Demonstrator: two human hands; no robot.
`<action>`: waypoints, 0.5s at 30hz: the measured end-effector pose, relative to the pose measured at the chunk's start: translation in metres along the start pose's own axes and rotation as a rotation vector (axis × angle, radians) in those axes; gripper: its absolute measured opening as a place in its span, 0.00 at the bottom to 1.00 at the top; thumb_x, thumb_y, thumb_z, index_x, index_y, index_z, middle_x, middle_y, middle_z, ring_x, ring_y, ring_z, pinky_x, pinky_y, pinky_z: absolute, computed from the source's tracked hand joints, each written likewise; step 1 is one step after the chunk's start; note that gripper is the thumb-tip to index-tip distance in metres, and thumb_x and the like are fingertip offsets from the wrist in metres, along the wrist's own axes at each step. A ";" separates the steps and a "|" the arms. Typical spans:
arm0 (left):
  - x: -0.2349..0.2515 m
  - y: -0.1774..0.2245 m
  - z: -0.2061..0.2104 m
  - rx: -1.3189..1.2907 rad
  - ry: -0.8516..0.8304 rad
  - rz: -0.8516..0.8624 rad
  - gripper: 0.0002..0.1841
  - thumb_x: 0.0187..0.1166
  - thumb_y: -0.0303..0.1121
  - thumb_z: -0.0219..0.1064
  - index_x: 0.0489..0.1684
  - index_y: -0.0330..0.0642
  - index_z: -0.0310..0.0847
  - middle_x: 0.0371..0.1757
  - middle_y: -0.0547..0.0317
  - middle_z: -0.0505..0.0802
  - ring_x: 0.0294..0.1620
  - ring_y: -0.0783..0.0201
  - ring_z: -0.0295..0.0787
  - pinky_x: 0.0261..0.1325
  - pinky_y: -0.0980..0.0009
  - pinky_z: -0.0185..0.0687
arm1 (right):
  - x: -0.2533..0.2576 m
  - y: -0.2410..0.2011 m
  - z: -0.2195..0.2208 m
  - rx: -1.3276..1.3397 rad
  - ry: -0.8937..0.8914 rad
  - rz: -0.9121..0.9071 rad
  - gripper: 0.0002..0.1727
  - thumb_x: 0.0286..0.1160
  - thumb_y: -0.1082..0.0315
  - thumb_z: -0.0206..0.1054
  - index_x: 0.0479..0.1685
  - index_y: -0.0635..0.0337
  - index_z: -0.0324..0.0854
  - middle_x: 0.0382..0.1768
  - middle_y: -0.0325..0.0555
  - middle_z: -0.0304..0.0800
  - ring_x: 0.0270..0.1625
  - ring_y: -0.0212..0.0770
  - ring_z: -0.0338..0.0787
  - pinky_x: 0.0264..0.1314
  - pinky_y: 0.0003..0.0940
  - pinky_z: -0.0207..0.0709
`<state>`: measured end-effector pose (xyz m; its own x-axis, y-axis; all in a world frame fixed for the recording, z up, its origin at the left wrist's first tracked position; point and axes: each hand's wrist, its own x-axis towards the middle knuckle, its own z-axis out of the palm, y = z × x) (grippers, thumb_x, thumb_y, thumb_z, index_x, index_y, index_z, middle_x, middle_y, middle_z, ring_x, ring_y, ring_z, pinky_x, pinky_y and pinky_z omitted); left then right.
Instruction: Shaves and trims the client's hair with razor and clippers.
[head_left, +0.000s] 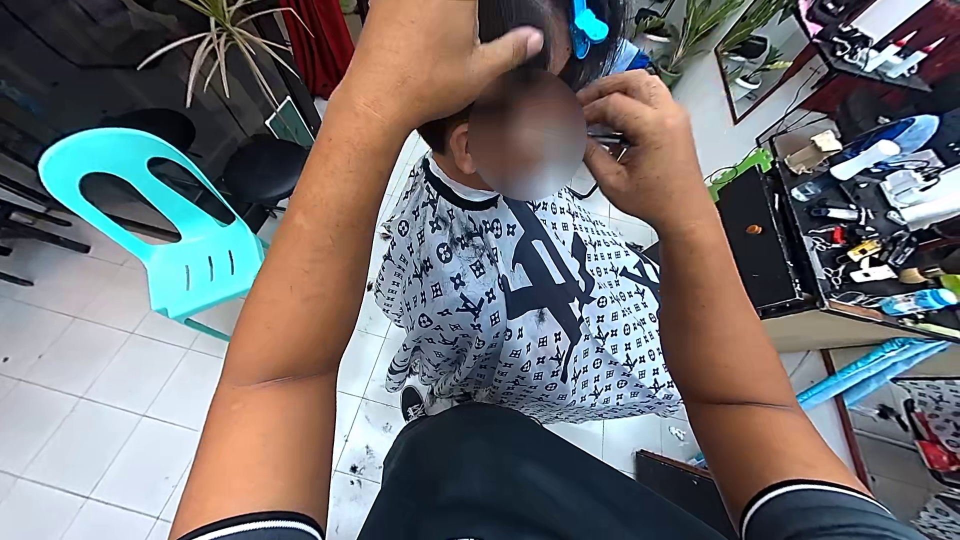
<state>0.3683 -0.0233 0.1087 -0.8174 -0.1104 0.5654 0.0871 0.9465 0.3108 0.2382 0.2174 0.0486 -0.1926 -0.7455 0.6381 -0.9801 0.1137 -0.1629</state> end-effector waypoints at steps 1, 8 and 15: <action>0.002 0.000 0.002 0.014 -0.057 -0.039 0.36 0.70 0.67 0.67 0.59 0.40 0.86 0.50 0.46 0.93 0.57 0.49 0.90 0.62 0.39 0.77 | 0.000 0.001 0.005 -0.002 -0.008 -0.004 0.11 0.81 0.64 0.67 0.50 0.60 0.91 0.66 0.60 0.85 0.69 0.55 0.83 0.74 0.49 0.73; 0.005 0.008 0.009 0.089 -0.209 -0.136 0.45 0.59 0.61 0.78 0.76 0.41 0.75 0.67 0.41 0.87 0.74 0.42 0.78 0.77 0.32 0.58 | 0.001 -0.002 0.015 -0.054 0.050 0.025 0.11 0.81 0.64 0.66 0.50 0.60 0.91 0.65 0.60 0.85 0.67 0.55 0.82 0.71 0.46 0.73; 0.006 0.009 0.011 0.097 -0.203 -0.139 0.44 0.60 0.60 0.78 0.76 0.41 0.75 0.67 0.41 0.87 0.75 0.42 0.78 0.77 0.32 0.58 | 0.003 -0.001 0.018 -0.079 0.066 0.029 0.11 0.81 0.65 0.66 0.49 0.60 0.90 0.62 0.59 0.86 0.66 0.55 0.82 0.70 0.46 0.72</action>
<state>0.3576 -0.0124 0.1069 -0.9159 -0.1873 0.3551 -0.0806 0.9523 0.2944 0.2391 0.2032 0.0372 -0.2213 -0.6965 0.6826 -0.9743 0.1882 -0.1237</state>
